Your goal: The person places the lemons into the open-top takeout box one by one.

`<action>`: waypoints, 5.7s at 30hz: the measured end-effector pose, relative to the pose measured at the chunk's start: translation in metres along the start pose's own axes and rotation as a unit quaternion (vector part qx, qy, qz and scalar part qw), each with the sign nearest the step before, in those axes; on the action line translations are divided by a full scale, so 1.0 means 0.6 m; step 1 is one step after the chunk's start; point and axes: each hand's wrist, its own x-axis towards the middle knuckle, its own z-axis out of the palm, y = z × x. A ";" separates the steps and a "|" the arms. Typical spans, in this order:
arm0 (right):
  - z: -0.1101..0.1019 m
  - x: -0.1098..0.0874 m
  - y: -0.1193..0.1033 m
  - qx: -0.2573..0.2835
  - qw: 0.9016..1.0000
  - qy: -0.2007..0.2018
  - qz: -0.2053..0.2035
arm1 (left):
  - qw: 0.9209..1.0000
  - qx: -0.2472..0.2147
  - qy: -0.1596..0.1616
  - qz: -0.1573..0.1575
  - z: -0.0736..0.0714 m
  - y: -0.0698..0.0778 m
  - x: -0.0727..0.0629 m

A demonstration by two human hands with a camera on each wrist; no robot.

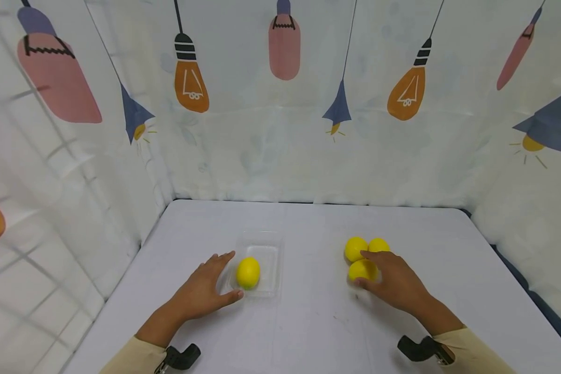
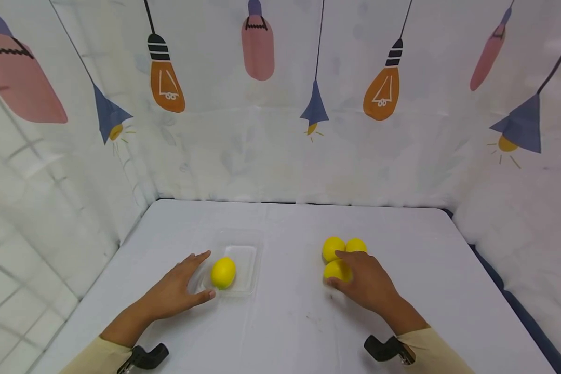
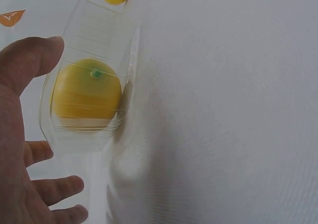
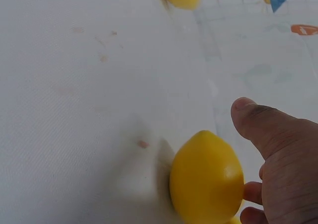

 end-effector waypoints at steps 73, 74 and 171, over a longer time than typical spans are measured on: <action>0.007 -0.012 0.001 0.090 0.992 -0.083 0.022 | 1.000 -0.010 -0.008 -0.020 -0.001 0.010 0.006; 0.008 -0.012 0.001 0.090 0.992 -0.084 0.021 | 1.000 -0.010 -0.009 -0.020 -0.001 0.010 0.006; 0.035 0.090 -0.188 0.077 0.989 -0.053 -0.116 | 1.000 -0.008 0.007 -0.014 0.004 0.003 0.001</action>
